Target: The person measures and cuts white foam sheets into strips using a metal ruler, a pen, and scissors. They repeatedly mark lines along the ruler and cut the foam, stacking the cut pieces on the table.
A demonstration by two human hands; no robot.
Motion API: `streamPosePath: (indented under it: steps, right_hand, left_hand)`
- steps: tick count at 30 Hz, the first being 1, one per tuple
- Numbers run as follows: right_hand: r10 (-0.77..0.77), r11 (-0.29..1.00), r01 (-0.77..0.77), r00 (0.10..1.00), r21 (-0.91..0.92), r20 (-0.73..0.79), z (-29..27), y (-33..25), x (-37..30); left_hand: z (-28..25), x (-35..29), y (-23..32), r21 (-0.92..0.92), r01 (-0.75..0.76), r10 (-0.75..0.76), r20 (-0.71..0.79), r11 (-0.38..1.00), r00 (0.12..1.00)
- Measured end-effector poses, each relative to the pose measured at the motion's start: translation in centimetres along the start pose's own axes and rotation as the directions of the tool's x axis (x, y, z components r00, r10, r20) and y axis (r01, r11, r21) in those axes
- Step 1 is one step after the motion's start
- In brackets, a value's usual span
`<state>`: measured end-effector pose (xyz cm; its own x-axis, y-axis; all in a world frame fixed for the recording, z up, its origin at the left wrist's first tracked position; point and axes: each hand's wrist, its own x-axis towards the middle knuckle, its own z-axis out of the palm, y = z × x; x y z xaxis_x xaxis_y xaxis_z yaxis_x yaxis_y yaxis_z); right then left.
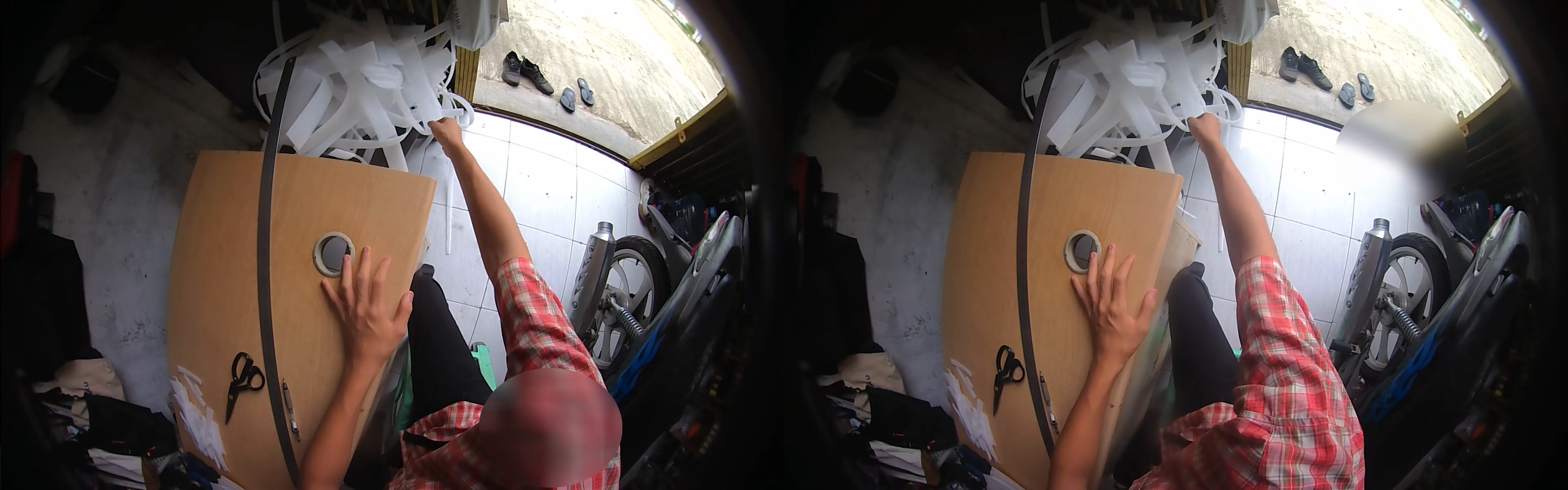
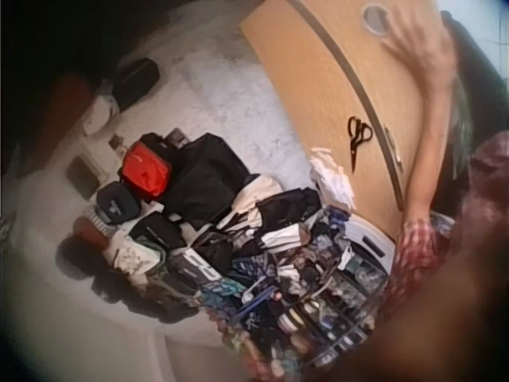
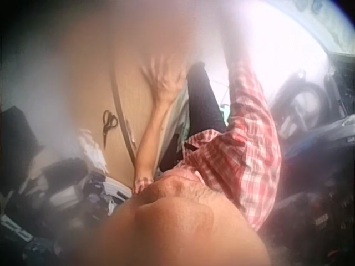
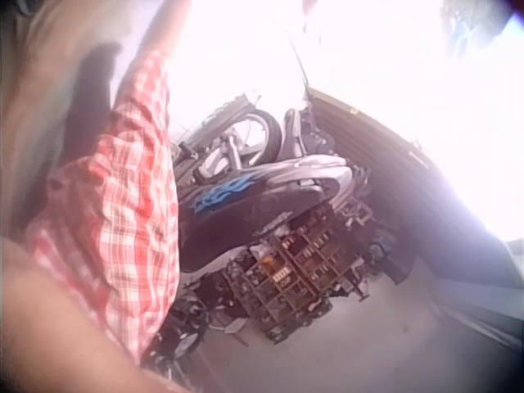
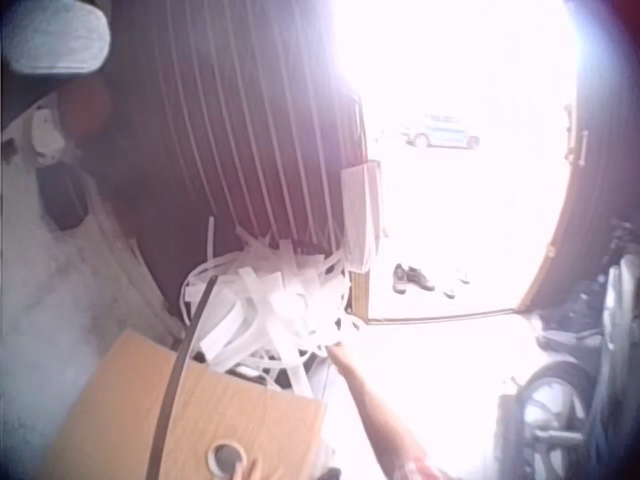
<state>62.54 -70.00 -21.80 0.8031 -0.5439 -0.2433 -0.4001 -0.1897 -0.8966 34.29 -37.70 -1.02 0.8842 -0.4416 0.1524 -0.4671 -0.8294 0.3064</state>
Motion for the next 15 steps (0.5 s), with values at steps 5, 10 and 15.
streamPosePath:
  steps: [5,10,15]
  right_hand:
    - [-0.143,0.941,0.115,0.988,-0.318,-0.066,1.7,-3.4,-2.6]
    - [-0.08,0.908,0.027,0.991,-0.418,-0.109,2.6,-3.2,-2.2]
    - [-0.158,0.903,0.092,0.979,-0.42,-0.126,2.2,-3.0,0.2]
  left_hand:
    - [0.1,-0.2,-0.4,0.022,0.016,-0.016,-0.001,1.0,1.0]
    - [-0.1,0.0,-0.1,0.01,-0.003,0.003,-0.001,1.0,1.0]
    - [-0.1,0.1,-0.1,0.01,-0.013,0.013,-0.018,1.0,1.0]
